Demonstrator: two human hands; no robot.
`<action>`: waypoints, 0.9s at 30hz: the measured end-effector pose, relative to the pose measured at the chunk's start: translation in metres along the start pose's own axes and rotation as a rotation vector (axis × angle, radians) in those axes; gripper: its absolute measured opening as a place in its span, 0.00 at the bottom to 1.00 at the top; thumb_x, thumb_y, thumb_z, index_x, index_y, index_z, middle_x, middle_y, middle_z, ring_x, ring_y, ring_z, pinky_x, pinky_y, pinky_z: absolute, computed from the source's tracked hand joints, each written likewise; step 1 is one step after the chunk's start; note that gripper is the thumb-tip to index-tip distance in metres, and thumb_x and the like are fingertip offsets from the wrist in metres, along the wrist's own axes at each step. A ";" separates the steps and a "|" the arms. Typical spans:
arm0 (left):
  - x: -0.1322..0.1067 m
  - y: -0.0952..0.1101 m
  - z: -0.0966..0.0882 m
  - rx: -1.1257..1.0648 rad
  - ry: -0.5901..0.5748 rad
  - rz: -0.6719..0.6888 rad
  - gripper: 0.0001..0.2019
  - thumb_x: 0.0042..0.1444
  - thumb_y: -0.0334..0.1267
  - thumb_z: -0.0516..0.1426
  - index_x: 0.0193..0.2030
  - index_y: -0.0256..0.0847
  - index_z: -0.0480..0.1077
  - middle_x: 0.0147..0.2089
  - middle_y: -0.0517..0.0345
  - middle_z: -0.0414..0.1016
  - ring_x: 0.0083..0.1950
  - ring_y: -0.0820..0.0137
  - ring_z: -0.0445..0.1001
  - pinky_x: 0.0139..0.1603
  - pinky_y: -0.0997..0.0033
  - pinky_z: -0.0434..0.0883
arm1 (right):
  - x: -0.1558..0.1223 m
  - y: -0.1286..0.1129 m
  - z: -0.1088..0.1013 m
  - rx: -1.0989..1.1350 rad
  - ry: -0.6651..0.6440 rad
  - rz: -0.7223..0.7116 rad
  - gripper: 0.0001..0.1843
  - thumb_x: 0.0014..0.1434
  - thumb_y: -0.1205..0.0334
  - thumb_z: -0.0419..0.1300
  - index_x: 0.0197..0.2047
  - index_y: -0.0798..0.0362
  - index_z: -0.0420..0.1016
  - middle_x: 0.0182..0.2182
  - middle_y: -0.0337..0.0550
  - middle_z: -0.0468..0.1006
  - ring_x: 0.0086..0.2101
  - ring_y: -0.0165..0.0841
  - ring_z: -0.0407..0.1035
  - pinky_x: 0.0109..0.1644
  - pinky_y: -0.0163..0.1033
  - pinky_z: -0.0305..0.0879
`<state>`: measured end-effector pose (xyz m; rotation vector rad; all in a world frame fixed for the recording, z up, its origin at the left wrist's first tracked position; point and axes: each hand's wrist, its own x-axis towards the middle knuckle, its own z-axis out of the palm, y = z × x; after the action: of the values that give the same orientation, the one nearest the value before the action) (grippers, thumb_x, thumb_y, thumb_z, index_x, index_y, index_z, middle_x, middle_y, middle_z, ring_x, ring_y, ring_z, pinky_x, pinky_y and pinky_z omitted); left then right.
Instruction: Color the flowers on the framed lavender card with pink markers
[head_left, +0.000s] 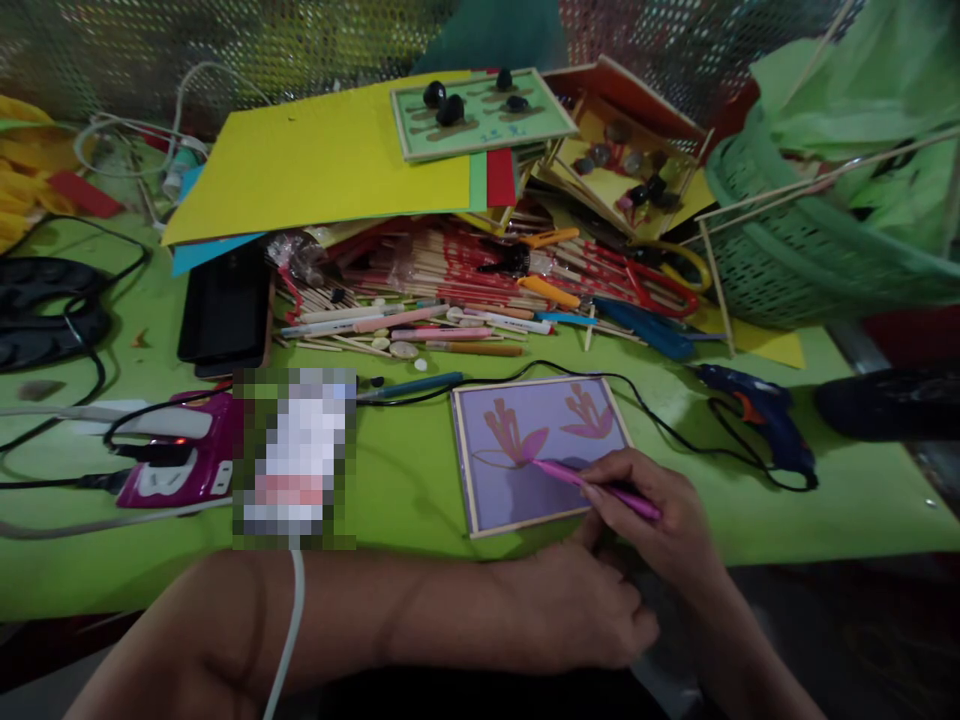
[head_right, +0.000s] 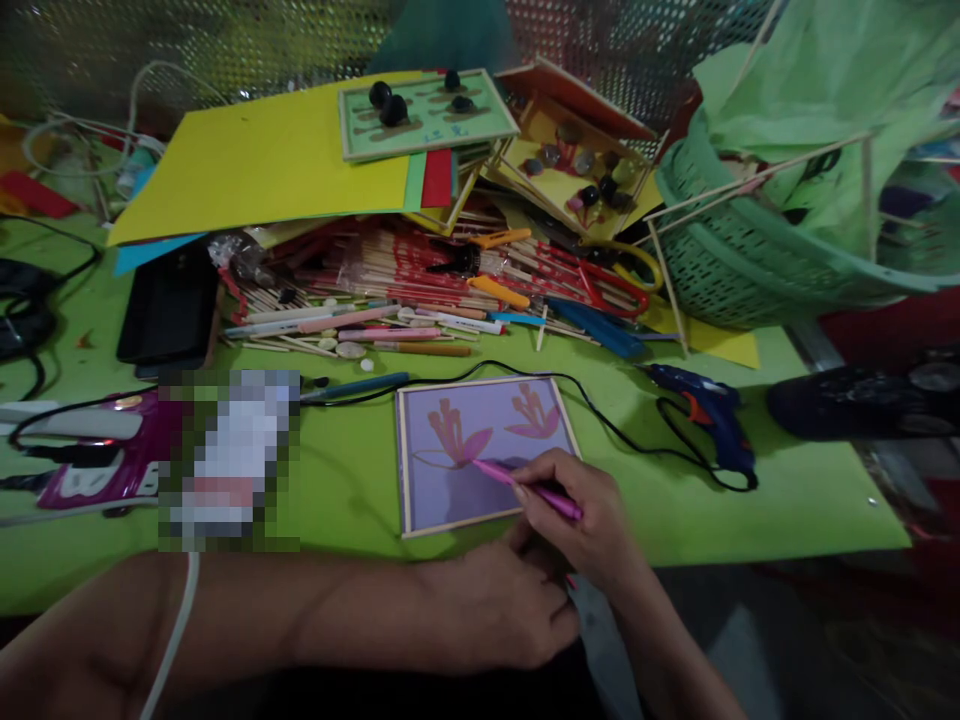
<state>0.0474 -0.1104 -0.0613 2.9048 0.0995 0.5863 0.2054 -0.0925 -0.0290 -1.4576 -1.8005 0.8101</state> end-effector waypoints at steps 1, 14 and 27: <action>0.000 0.000 0.000 0.007 0.011 -0.005 0.04 0.58 0.34 0.63 0.39 0.37 0.79 0.32 0.53 0.78 0.43 0.54 0.80 0.53 0.37 0.71 | 0.000 0.000 0.000 -0.003 -0.005 -0.005 0.03 0.61 0.64 0.65 0.38 0.49 0.81 0.30 0.41 0.82 0.29 0.33 0.78 0.32 0.34 0.72; -0.002 -0.002 0.000 0.035 0.033 -0.001 0.04 0.60 0.34 0.62 0.39 0.38 0.78 0.33 0.53 0.79 0.41 0.59 0.79 0.61 0.33 0.67 | -0.001 -0.001 0.003 -0.055 0.147 0.048 0.03 0.62 0.63 0.63 0.36 0.50 0.79 0.26 0.38 0.80 0.24 0.30 0.73 0.27 0.33 0.67; -0.002 -0.003 -0.001 0.017 0.033 0.018 0.03 0.58 0.33 0.64 0.38 0.36 0.77 0.31 0.56 0.79 0.36 0.61 0.79 0.60 0.28 0.66 | 0.001 0.005 0.006 -0.100 0.216 0.085 0.03 0.63 0.61 0.64 0.37 0.50 0.78 0.29 0.39 0.82 0.27 0.32 0.76 0.30 0.34 0.70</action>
<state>0.0447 -0.1075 -0.0616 2.9163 0.0830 0.6398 0.2037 -0.0907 -0.0365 -1.6294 -1.6461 0.5855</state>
